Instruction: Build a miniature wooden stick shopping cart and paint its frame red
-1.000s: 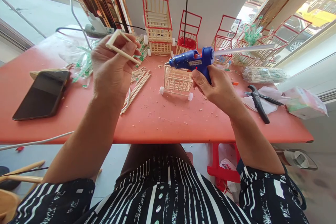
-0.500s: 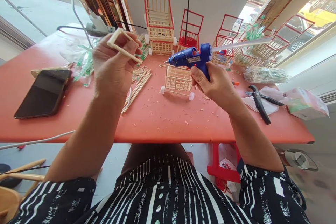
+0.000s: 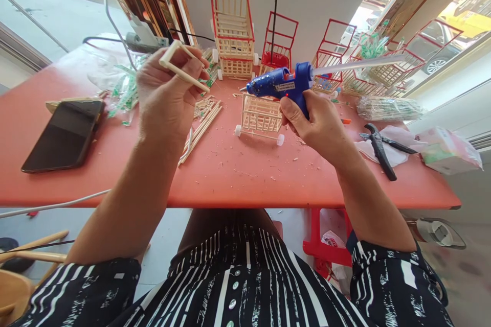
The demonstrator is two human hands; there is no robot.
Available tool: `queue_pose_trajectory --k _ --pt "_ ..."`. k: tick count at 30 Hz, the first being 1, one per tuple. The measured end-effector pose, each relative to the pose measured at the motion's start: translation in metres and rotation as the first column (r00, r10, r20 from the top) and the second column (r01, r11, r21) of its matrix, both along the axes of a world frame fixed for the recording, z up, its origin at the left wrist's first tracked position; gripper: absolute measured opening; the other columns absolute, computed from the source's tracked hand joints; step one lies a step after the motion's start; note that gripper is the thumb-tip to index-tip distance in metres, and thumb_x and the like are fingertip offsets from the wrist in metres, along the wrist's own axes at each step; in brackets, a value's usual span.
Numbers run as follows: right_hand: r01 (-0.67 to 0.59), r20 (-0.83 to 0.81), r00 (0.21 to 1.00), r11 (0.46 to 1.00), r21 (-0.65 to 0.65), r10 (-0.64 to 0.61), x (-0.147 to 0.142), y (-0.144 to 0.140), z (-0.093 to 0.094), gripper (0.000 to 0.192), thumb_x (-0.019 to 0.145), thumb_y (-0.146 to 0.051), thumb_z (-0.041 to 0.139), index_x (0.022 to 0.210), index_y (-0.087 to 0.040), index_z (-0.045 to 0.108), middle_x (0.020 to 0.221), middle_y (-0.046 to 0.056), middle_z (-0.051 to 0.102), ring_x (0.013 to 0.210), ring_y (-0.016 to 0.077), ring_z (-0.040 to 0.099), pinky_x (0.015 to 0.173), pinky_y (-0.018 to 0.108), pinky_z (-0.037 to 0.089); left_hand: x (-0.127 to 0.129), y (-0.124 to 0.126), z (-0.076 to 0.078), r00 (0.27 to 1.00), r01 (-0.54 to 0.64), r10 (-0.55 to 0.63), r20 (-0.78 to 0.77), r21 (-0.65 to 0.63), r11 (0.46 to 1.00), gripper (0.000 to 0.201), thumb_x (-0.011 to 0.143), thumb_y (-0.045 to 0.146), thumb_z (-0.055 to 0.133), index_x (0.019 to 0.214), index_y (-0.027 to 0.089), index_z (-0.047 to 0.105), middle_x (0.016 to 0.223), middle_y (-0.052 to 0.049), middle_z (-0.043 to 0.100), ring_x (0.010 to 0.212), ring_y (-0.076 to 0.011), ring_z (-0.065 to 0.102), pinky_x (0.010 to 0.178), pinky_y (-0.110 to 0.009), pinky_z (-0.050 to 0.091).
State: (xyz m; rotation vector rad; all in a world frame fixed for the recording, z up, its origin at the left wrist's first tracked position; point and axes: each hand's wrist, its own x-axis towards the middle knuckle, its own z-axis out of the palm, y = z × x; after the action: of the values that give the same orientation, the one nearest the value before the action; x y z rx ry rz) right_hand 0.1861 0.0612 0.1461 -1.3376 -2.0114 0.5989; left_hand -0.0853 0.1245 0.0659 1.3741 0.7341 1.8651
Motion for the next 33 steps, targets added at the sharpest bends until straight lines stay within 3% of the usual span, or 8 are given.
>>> queue_pose_trajectory --k 10,24,33 --pt "0.001 -0.004 1.0 1.0 -0.032 -0.001 0.005 0.0 -0.003 0.07 0.092 -0.093 0.061 0.074 -0.026 0.066 0.072 0.006 0.063 0.06 0.0166 0.053 0.051 0.037 0.038 0.002 0.007 -0.002 0.997 0.002 -0.002 0.083 0.003 1.0 0.013 0.08 0.046 0.096 0.09 0.048 0.087 0.095 0.0 0.08 0.078 -0.0227 0.066 0.063 -0.042 0.05" --pt "-0.01 0.049 0.999 1.0 0.014 0.009 -0.003 0.003 0.003 0.067 0.098 -0.089 0.059 0.076 -0.026 0.064 0.065 0.002 0.059 0.059 0.0154 0.051 0.053 0.036 0.036 -0.004 0.005 -0.004 0.997 0.005 -0.002 -0.074 0.031 0.999 0.019 0.091 0.061 0.085 0.103 0.046 0.081 0.099 -0.001 0.083 0.09 -0.028 0.074 0.064 -0.045 0.051" --pt "0.033 0.025 0.999 0.999 0.013 -0.034 -0.001 0.007 0.001 0.067 0.096 -0.089 0.062 0.076 -0.025 0.064 0.068 0.004 0.062 0.06 0.016 0.053 0.055 0.037 0.039 -0.003 0.003 -0.002 1.0 0.024 -0.023 -0.02 0.02 1.0 0.017 0.09 0.056 0.088 0.103 0.046 0.082 0.1 -0.001 0.083 0.093 -0.0279 0.075 0.066 -0.045 0.054"
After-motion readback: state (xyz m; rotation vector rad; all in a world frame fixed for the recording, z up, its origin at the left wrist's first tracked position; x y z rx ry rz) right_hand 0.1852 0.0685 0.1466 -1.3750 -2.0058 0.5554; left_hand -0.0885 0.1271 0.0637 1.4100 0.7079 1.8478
